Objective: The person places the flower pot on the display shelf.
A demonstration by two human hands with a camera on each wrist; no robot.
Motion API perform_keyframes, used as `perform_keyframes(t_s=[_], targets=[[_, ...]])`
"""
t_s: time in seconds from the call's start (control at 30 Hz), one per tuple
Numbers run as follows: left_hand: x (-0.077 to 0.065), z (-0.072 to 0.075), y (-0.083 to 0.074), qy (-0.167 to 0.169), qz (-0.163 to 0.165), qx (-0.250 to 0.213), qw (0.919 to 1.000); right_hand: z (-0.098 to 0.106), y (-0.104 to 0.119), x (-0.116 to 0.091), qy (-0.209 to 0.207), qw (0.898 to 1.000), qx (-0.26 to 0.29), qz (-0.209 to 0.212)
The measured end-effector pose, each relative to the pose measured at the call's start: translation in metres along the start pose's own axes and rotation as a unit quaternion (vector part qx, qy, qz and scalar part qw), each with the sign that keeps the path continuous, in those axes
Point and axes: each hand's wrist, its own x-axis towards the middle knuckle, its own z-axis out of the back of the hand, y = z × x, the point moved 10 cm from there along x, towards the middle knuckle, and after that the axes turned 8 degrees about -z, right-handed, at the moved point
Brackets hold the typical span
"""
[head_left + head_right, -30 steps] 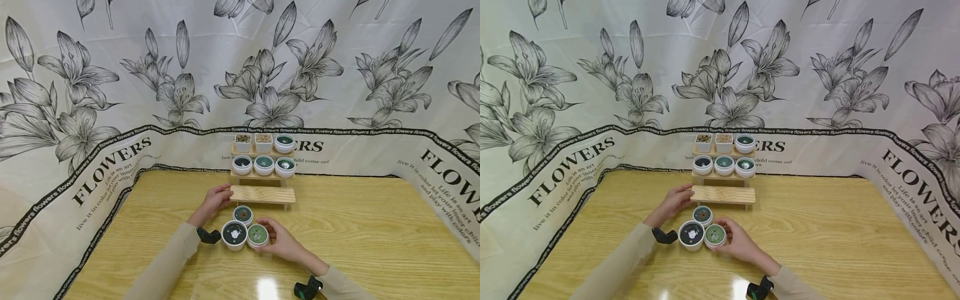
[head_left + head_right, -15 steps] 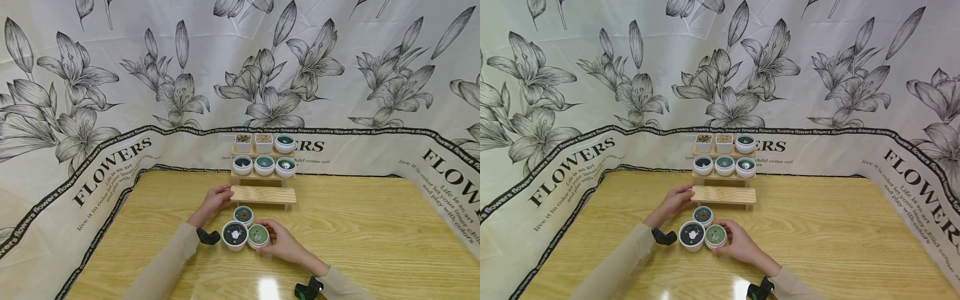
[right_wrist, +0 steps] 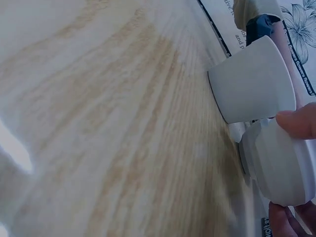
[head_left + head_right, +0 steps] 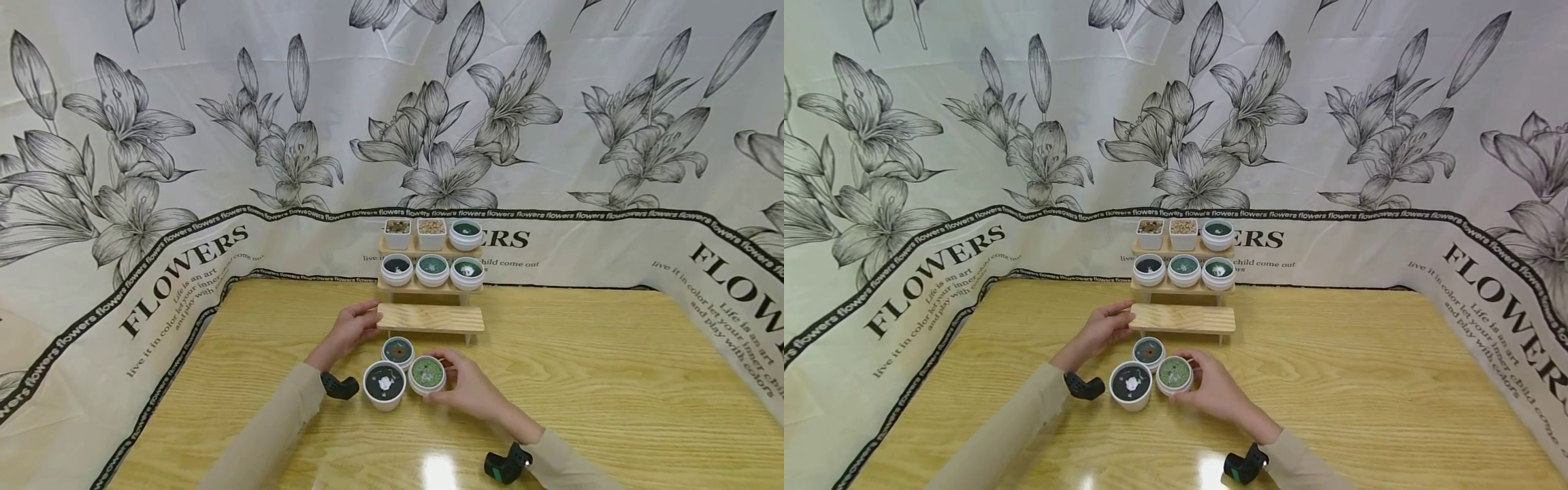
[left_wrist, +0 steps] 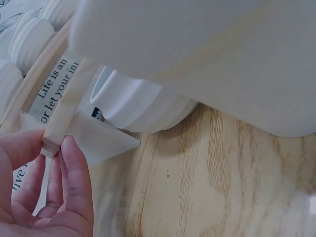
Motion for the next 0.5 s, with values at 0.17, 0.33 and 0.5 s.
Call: perform_keyframes(t_s=[0.17, 0.33, 0.5], targets=[[-0.001, 0.0, 0.0, -0.002, 0.004, 0.006, 1.0, 0.013, 0.005, 0.004, -0.03, 0.999, -0.022, -0.002], [0.002, 0.002, 0.004, -0.01, 0.008, 0.009, 0.9999, 0.021, 0.014, 0.009, -0.046, 0.999, -0.023, 0.006], [0.002, 0.003, 0.003, -0.01, 0.006, 0.007, 0.9999, 0.026, 0.025, 0.017, -0.053, 0.998, -0.013, 0.021]])
